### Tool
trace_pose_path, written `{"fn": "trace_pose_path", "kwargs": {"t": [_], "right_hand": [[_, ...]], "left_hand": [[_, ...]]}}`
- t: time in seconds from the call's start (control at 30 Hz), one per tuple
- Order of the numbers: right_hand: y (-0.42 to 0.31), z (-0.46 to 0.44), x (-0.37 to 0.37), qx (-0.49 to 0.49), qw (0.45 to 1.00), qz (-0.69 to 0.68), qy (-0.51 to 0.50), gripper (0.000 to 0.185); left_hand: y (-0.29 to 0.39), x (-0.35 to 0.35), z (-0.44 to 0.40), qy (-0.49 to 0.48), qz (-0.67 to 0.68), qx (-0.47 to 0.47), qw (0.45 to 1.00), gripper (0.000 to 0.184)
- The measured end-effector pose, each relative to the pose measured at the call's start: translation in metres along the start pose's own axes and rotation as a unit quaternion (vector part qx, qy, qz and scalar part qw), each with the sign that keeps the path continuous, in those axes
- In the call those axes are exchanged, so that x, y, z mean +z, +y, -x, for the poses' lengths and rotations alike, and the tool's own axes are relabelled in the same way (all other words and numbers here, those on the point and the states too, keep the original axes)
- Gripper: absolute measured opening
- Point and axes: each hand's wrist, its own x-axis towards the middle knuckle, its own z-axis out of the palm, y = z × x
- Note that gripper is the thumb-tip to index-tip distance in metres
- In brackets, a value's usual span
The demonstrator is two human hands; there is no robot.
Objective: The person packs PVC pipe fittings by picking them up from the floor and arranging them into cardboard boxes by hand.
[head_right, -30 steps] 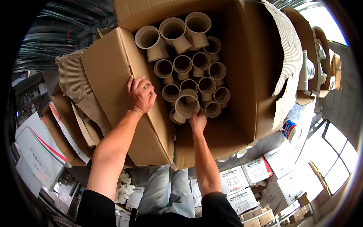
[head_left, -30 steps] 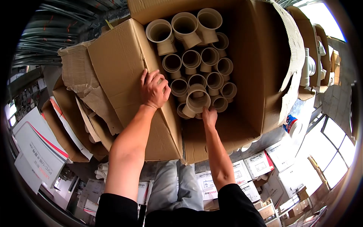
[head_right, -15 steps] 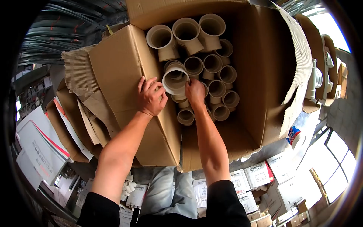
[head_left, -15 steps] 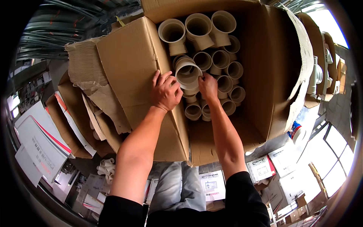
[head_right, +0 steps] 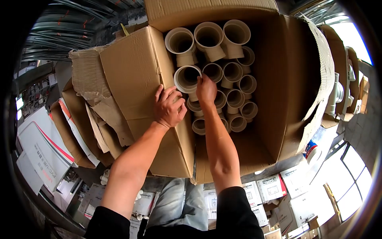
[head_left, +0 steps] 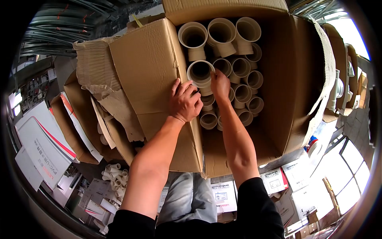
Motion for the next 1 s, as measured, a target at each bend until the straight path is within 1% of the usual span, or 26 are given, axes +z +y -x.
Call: {"fn": "trace_pose_path", "kwargs": {"t": [0.07,0.1,0.17,0.2,0.27,0.37,0.4,0.43,0.5,0.57,0.63,0.67,0.7,0.73,0.8,0.83,0.9,0.93,0.97,1.0], "right_hand": [[0.004,0.004,0.003,-0.002,0.997,-0.074,0.008,0.034],[0.009,0.006,0.006,-0.001,0.997,-0.075,0.010,0.034],[0.019,0.014,0.014,0.046,0.995,-0.088,-0.015,0.043],[0.017,0.021,0.012,0.050,0.995,-0.089,-0.013,0.043],[0.007,0.042,0.003,0.094,0.979,-0.183,0.012,0.051],[0.021,0.080,0.005,0.112,0.969,-0.212,0.050,0.054],[0.027,0.096,0.004,0.095,0.973,-0.205,0.044,0.049],[0.036,0.112,0.006,0.105,0.971,-0.213,0.025,0.043],[0.050,0.146,0.005,0.132,0.963,-0.232,-0.028,0.038],[0.050,0.179,-0.015,0.123,0.961,-0.244,-0.044,0.035],[0.059,0.207,-0.027,0.140,0.962,-0.233,-0.030,0.031],[0.064,0.221,-0.032,0.139,0.958,-0.249,-0.021,0.030],[0.070,0.236,-0.038,0.144,0.954,-0.264,-0.009,0.029],[0.064,0.259,-0.061,0.139,0.950,-0.279,0.021,0.026],[0.075,0.282,-0.085,0.133,0.934,-0.324,0.071,0.023],[0.083,0.293,-0.095,0.129,0.928,-0.337,0.088,0.022],[0.102,0.314,-0.101,0.095,0.907,-0.380,0.157,0.020],[0.109,0.325,-0.112,0.103,0.899,-0.388,0.173,0.019],[0.117,0.335,-0.121,0.108,0.892,-0.397,0.190,0.019],[0.128,0.345,-0.125,0.110,0.884,-0.400,0.215,0.019]], "left_hand": [[0.001,-0.001,0.000,0.000,0.004,0.001,1.000,0.006],[0.000,0.000,0.000,-0.001,0.005,0.003,1.000,0.006],[-0.002,0.003,0.002,-0.005,0.012,0.006,1.000,0.004],[-0.002,0.003,0.003,-0.008,0.014,0.009,1.000,0.004],[-0.002,0.003,0.001,0.002,0.014,0.010,1.000,0.003],[-0.002,0.005,0.001,0.022,0.007,0.024,0.999,0.003],[0.000,0.004,0.000,0.016,0.001,0.023,1.000,0.003],[0.001,0.002,-0.001,0.013,-0.005,0.027,1.000,0.003],[0.004,0.003,-0.001,0.031,-0.023,0.038,0.999,0.003],[0.004,0.007,0.000,0.015,-0.050,0.041,0.998,0.003],[0.010,0.007,-0.002,0.015,-0.081,0.046,0.996,0.005],[0.014,0.006,0.000,-0.008,-0.112,0.052,0.992,0.006],[0.017,0.002,-0.002,-0.088,-0.136,0.044,0.986,0.008],[0.016,0.001,-0.003,-0.125,-0.190,0.024,0.974,0.012],[0.024,0.006,0.003,-0.119,-0.225,0.041,0.966,0.016],[0.035,0.009,0.009,-0.093,-0.210,0.054,0.972,0.021],[0.052,0.031,0.028,-0.087,-0.025,-0.022,0.996,0.026],[0.074,0.037,0.042,-0.096,0.068,-0.047,0.992,0.027],[0.096,0.052,0.062,-0.095,0.170,-0.051,0.980,0.029],[0.125,0.063,0.079,-0.117,0.204,-0.032,0.971,0.029]]}}
